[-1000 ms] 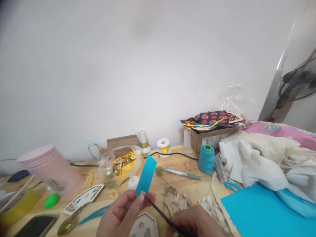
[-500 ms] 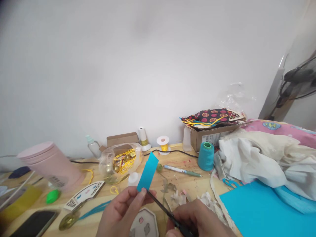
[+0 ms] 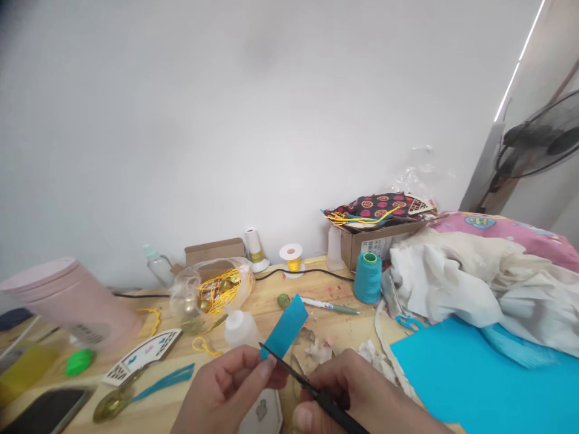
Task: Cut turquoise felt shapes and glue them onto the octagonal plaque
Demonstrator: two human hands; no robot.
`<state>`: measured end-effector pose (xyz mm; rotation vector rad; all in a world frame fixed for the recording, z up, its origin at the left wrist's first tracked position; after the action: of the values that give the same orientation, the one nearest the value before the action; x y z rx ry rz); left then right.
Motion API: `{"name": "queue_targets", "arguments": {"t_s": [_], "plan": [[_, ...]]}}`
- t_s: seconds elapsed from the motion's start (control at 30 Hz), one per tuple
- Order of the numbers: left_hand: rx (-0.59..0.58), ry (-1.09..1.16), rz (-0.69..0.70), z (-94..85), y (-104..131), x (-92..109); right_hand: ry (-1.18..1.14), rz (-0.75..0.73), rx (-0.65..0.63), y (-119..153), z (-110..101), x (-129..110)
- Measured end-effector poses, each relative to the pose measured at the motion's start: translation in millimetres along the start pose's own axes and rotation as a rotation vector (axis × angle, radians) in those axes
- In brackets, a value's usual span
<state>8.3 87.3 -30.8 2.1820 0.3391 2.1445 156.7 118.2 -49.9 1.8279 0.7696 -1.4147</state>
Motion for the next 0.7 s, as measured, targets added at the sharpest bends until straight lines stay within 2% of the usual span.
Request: {"name": "queue_targets", "arguments": {"t_s": [0.1,0.27,0.37,0.7], "plan": [[0.002,-0.038,-0.003,0.3,0.1,-0.4,0.000,-0.009,-0.028,-1.3,2.8,1.3],[0.052,-0.073,-0.018,1.6,1.9,2.5,-0.046,-0.065,0.012,-5.4,4.3,7.0],[0.084,-0.120,-0.025,2.2,2.8,4.7,-0.077,-0.088,-0.030,-7.7,7.3,5.6],[0.075,0.028,-0.023,6.6,1.3,2.0,-0.074,-0.097,0.063,-8.0,9.2,-2.7]]}}
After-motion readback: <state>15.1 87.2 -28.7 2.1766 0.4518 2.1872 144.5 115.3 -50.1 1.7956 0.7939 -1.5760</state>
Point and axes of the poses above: each hand's wrist, its own y-axis away from the middle knuckle, its own z-axis out of the palm, x = y × z, the point moved 5 cm from there along -y, towards the middle knuckle, and after that the axes turned 2 degrees about -x, right-handed, at the moved point
